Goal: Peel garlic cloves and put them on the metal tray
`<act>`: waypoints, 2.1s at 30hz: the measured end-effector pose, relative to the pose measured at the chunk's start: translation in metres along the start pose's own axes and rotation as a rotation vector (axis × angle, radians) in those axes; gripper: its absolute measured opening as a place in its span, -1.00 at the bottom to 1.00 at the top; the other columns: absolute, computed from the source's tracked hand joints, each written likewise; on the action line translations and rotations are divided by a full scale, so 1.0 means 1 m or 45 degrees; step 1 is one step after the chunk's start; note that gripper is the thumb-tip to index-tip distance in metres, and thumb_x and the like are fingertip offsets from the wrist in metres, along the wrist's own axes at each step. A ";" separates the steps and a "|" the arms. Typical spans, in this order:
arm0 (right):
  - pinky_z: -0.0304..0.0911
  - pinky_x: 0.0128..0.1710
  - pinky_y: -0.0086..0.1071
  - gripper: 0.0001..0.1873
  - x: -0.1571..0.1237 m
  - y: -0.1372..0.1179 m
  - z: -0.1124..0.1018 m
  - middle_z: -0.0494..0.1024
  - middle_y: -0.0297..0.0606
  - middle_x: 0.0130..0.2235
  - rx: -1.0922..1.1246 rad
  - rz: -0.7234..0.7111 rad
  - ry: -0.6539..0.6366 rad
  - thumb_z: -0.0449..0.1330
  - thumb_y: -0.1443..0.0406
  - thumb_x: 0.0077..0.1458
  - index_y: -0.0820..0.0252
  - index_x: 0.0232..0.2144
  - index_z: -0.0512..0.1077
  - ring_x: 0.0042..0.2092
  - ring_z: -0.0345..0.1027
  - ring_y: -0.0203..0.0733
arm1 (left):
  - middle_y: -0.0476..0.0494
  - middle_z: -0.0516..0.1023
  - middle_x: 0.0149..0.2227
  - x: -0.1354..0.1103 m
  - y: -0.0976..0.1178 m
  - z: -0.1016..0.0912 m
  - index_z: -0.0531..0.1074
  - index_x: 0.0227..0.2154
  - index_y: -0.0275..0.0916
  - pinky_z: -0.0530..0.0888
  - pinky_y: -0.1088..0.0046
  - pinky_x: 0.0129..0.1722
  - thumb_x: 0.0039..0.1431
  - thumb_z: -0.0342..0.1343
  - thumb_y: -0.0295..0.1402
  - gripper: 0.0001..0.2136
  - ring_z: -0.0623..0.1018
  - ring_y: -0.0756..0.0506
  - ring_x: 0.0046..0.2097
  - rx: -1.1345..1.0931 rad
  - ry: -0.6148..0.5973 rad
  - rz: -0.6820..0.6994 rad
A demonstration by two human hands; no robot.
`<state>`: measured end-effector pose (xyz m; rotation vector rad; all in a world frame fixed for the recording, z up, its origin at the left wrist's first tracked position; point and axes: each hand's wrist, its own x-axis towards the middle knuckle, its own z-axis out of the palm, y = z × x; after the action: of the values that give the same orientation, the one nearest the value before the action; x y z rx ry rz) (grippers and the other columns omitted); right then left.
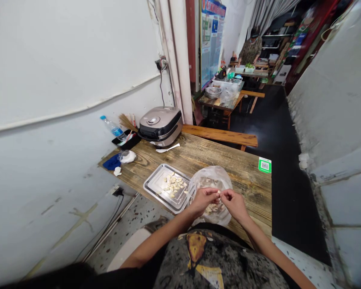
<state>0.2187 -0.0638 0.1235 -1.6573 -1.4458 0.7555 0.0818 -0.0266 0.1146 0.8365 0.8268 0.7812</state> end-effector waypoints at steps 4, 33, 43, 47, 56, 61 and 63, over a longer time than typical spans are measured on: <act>0.12 -0.49 -0.46 -0.81 0.001 0.002 0.001 0.40 -0.29 -0.53 -0.239 -0.193 0.043 0.05 0.25 -0.04 0.20 -0.58 0.37 -0.52 0.22 -0.30 | -0.10 0.46 -0.52 -0.002 0.002 -0.001 0.52 -0.38 -0.40 0.33 0.53 -0.44 -0.18 0.25 -0.20 -0.65 0.38 0.07 -0.50 -0.053 -0.127 -0.069; 0.17 -0.46 -0.42 -0.74 0.004 0.011 -0.003 0.41 -0.28 -0.48 -0.139 -0.362 0.087 0.08 0.16 0.07 0.20 -0.48 0.45 -0.48 0.24 -0.29 | -0.05 0.40 -0.54 -0.006 0.009 -0.006 0.46 -0.44 -0.42 0.28 0.55 -0.48 -0.19 0.26 -0.23 -0.69 0.32 0.11 -0.55 -0.177 -0.118 -0.166; 0.28 -0.30 -0.36 -0.79 0.001 0.011 -0.004 0.51 -0.21 -0.36 -0.085 -0.513 -0.002 0.03 0.28 0.12 0.16 -0.34 0.47 -0.32 0.38 -0.21 | -0.04 0.41 -0.52 -0.005 0.000 -0.004 0.49 -0.31 -0.39 0.27 0.58 -0.50 -0.09 0.17 -0.25 -0.69 0.31 0.10 -0.54 0.090 -0.093 0.058; 0.28 -0.29 -0.36 -0.78 0.000 0.005 -0.006 0.50 -0.21 -0.35 -0.173 -0.596 -0.010 -0.01 0.31 0.14 0.16 -0.30 0.44 -0.31 0.37 -0.21 | -0.05 0.43 -0.52 -0.005 -0.001 -0.004 0.49 -0.32 -0.37 0.30 0.56 -0.49 -0.07 0.15 -0.24 -0.70 0.33 0.08 -0.53 0.142 -0.042 0.121; 0.27 -0.32 -0.35 -0.78 0.001 0.001 -0.006 0.45 -0.20 -0.40 -0.334 -0.702 0.002 -0.05 0.33 0.16 0.18 -0.31 0.40 -0.33 0.32 -0.19 | -0.05 0.44 -0.50 -0.008 0.001 -0.007 0.49 -0.30 -0.34 0.30 0.57 -0.48 -0.01 0.09 -0.25 -0.72 0.34 0.07 -0.52 0.314 -0.056 0.206; 0.27 -0.30 -0.39 -0.80 0.000 0.000 -0.006 0.48 -0.22 -0.36 -0.232 -0.641 0.002 -0.02 0.32 0.15 0.16 -0.30 0.41 -0.32 0.35 -0.22 | -0.06 0.44 -0.51 -0.008 0.003 -0.006 0.50 -0.31 -0.34 0.32 0.57 -0.47 0.01 0.07 -0.22 -0.71 0.35 0.06 -0.52 0.383 -0.036 0.247; 0.27 -0.32 -0.40 -0.80 -0.001 -0.001 -0.007 0.49 -0.24 -0.38 -0.226 -0.626 -0.007 0.00 0.30 0.14 0.15 -0.33 0.42 -0.33 0.36 -0.23 | -0.04 0.43 -0.55 -0.008 0.004 -0.007 0.50 -0.33 -0.33 0.31 0.57 -0.49 0.01 0.05 -0.21 -0.71 0.34 0.06 -0.54 0.454 -0.019 0.270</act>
<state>0.2240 -0.0656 0.1276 -1.3361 -1.8683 0.3627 0.0715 -0.0299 0.1176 1.2616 0.8874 0.8234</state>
